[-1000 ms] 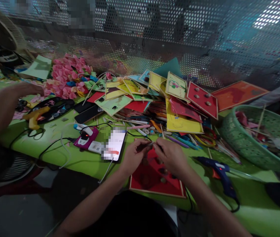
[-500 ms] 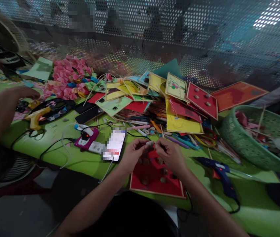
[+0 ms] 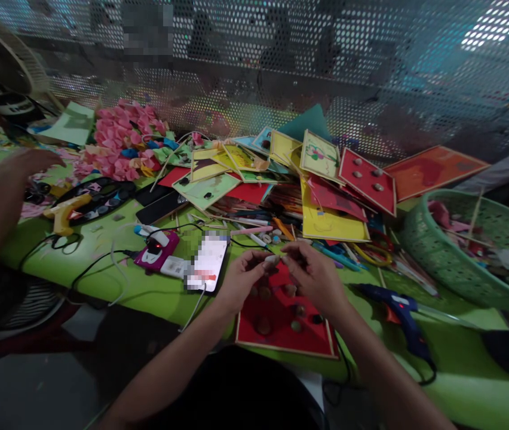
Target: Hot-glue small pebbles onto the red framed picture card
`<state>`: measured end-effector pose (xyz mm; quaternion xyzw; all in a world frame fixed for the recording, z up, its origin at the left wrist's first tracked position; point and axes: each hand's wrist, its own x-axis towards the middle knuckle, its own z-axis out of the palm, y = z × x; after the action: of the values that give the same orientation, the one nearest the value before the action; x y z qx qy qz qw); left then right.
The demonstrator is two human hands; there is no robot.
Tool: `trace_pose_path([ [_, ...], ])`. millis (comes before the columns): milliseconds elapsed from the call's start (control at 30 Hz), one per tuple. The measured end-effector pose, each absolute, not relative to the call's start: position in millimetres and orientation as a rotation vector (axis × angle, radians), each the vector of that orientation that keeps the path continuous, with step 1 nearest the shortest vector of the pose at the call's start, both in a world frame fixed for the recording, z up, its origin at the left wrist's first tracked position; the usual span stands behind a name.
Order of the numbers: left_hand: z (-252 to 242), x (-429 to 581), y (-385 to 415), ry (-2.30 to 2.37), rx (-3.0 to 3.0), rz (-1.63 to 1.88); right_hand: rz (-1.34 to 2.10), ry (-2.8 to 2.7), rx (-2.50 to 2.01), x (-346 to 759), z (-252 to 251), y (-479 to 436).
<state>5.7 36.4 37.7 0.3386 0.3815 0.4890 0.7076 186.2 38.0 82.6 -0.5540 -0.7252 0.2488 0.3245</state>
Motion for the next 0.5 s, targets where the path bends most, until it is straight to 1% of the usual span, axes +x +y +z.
trace_pose_path([
  [100,38,5,37,0.848,0.750,1.092,0.758,-1.823,-1.434,190,82,38],
  [333,37,5,38,0.839,0.756,1.099,1.150,-1.542,-1.444,195,80,29],
  [433,42,5,37,0.888,0.736,1.062,1.213,-1.524,-1.409,197,82,27],
  [500,46,5,36,0.912,0.725,1.043,1.170,-1.580,-1.378,201,89,25],
])
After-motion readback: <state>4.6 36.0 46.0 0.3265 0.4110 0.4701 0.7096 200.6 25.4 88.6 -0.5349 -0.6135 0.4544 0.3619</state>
